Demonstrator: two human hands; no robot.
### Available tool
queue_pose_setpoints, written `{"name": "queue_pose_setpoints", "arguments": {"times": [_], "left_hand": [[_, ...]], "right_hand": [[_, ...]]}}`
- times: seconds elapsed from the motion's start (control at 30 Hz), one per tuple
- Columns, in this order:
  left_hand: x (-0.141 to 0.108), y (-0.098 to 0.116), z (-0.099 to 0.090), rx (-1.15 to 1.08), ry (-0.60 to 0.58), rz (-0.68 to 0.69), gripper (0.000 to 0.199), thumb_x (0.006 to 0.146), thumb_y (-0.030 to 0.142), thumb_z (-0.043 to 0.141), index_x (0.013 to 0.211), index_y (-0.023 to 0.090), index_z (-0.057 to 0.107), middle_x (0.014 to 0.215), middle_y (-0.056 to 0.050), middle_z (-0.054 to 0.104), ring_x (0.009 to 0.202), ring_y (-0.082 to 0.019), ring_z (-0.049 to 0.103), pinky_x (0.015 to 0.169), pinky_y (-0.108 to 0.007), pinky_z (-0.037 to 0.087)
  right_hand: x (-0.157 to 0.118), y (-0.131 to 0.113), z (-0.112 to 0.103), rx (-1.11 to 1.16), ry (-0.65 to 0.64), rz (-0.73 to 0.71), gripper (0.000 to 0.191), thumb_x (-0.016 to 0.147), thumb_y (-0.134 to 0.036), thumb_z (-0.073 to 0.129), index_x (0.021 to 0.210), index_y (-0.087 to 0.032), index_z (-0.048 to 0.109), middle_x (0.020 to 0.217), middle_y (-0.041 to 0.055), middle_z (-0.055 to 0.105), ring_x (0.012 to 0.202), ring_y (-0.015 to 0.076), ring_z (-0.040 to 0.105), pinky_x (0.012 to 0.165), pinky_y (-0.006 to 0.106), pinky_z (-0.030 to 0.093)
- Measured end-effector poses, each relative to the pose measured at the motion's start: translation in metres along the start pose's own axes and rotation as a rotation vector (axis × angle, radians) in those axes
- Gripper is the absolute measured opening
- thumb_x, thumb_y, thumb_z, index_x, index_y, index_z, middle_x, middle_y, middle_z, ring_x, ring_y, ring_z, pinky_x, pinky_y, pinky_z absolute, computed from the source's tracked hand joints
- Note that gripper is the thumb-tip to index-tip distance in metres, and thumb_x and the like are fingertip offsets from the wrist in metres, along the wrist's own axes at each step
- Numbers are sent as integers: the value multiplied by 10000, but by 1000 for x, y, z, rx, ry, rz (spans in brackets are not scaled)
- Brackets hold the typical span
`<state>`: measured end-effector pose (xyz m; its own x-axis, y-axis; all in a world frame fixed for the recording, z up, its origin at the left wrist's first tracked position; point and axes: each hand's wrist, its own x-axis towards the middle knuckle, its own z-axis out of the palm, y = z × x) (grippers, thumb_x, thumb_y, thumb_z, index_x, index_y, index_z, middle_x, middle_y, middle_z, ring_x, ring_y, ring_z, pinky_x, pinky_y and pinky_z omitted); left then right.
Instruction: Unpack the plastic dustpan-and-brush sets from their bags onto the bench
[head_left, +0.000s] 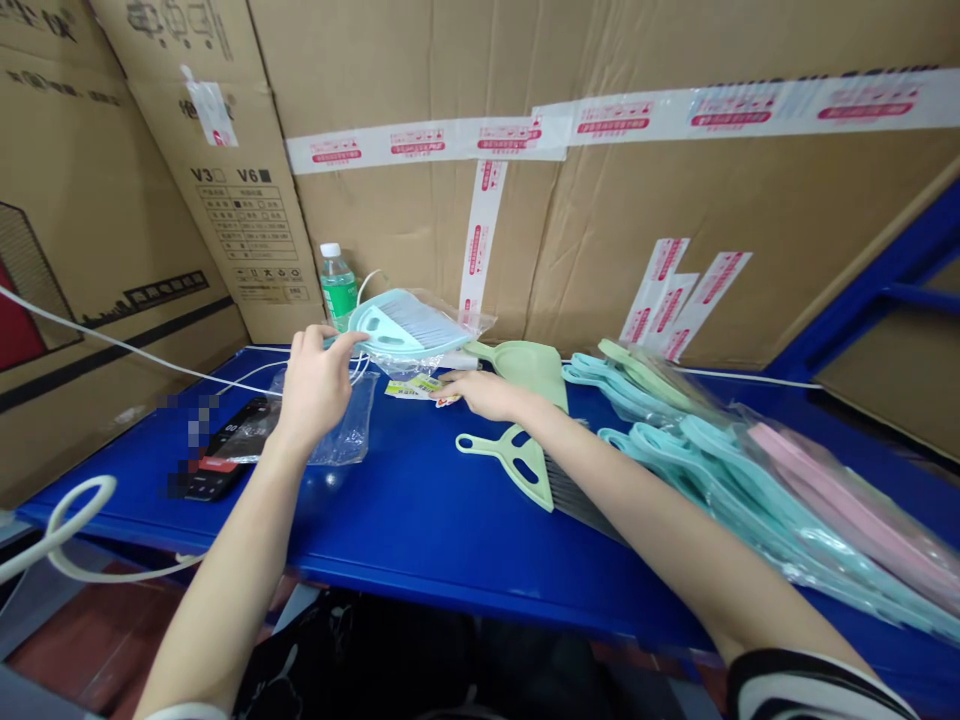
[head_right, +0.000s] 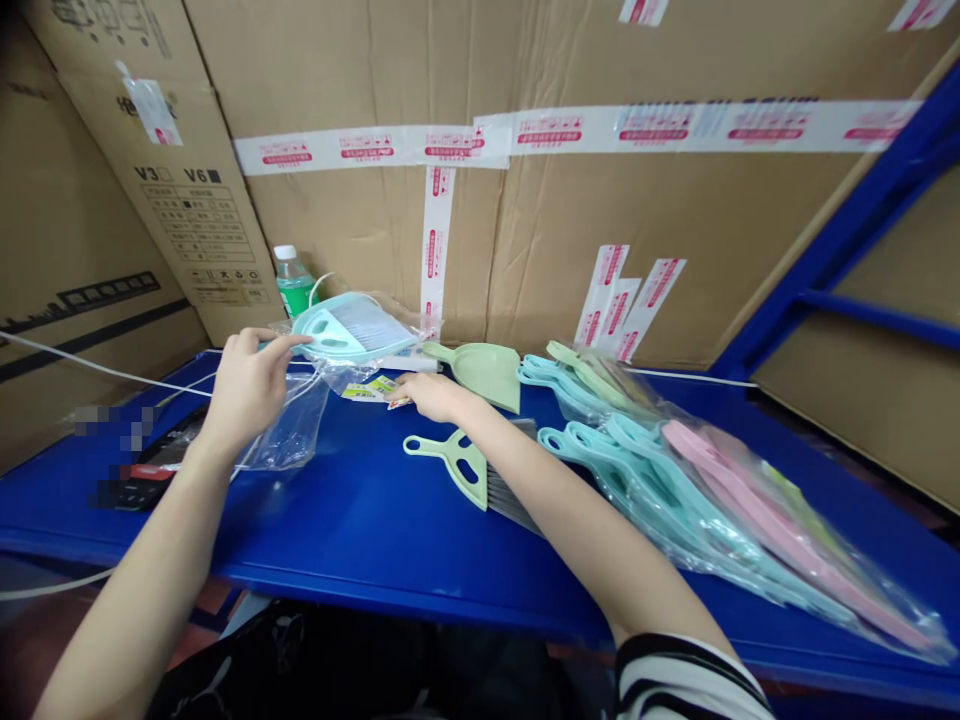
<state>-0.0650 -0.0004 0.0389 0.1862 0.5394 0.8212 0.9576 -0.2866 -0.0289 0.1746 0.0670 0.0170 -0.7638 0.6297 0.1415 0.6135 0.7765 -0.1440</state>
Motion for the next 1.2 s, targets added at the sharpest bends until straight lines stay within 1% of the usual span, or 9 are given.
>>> {"name": "queue_pose_setpoints", "arguments": {"times": [0.2, 0.4, 0.47, 0.57, 0.67, 0.77, 0.9, 1.07, 1.2], "left_hand": [[-1, -1, 2, 8, -11, 13, 340, 939, 200, 378, 1104, 269, 668, 932, -98, 544, 870, -256, 505, 747, -441, 488], [-1, -3, 5, -13, -14, 40, 347, 931, 179, 377, 1089, 263, 675, 930, -99, 552, 863, -252, 505, 763, -449, 496], [-1, -4, 5, -18, -16, 44, 358, 928, 168, 378, 1098, 274, 674, 932, -98, 556, 860, -251, 500, 753, -440, 494], [-2, -5, 5, -18, -45, 54, 370, 930, 170, 375, 1119, 283, 672, 949, -102, 560, 866, -255, 490, 754, -442, 488], [0, -1, 2, -68, -123, 109, 368, 936, 177, 376, 1137, 268, 670, 975, -105, 556, 907, -259, 487, 804, -454, 479], [1, 9, -2, -175, -226, 199, 362, 949, 182, 377, 1161, 269, 657, 1011, -98, 553, 955, -254, 488, 841, -447, 470], [1, 25, -5, -318, -291, 294, 367, 961, 159, 363, 1191, 262, 630, 1071, -92, 547, 1007, -233, 492, 887, -436, 457], [0, 30, -1, -401, -306, 358, 342, 962, 135, 369, 1183, 226, 614, 1103, -93, 543, 1040, -213, 504, 918, -414, 456], [-2, 33, 2, -337, -208, 429, 344, 925, 145, 479, 1250, 224, 557, 1215, -119, 525, 1136, -249, 480, 955, -470, 436]], "right_hand": [[1, 6, -6, 12, -36, -5, 692, 673, 137, 402, 1113, -288, 724, 1347, 6, 587, 1253, 209, 536, 1047, 335, 430], [-6, 1, -13, 5, -42, 75, 717, 581, 165, 484, 1101, -264, 726, 1325, 18, 610, 1212, 222, 573, 966, 272, 482], [-15, 0, -20, -11, -3, 132, 670, 571, 163, 494, 1061, -226, 734, 1264, 49, 654, 1159, 236, 610, 940, 279, 494], [-34, 0, -32, -56, 87, 262, 472, 639, 112, 483, 943, -156, 725, 1061, 123, 720, 1024, 290, 669, 872, 374, 520], [-56, -2, -42, -64, 260, 352, 415, 755, 33, 420, 1048, -147, 652, 1079, 146, 690, 1014, 291, 654, 854, 431, 509], [-73, -6, -40, 165, 398, 341, 326, 865, -98, 418, 1135, -166, 588, 1120, 117, 673, 976, 231, 651, 837, 393, 525], [-85, -6, -27, 604, 310, 407, 313, 917, -223, 433, 1206, -157, 534, 1050, 109, 685, 852, 197, 666, 734, 356, 562], [-90, -6, -19, 1149, 226, 456, 208, 914, -158, 470, 1088, -177, 581, 1020, 78, 702, 846, 156, 678, 763, 300, 567], [-88, -8, -14, 1377, 330, 548, 188, 853, -63, 551, 1001, -178, 575, 1052, 75, 705, 881, 151, 682, 787, 303, 571]]}}
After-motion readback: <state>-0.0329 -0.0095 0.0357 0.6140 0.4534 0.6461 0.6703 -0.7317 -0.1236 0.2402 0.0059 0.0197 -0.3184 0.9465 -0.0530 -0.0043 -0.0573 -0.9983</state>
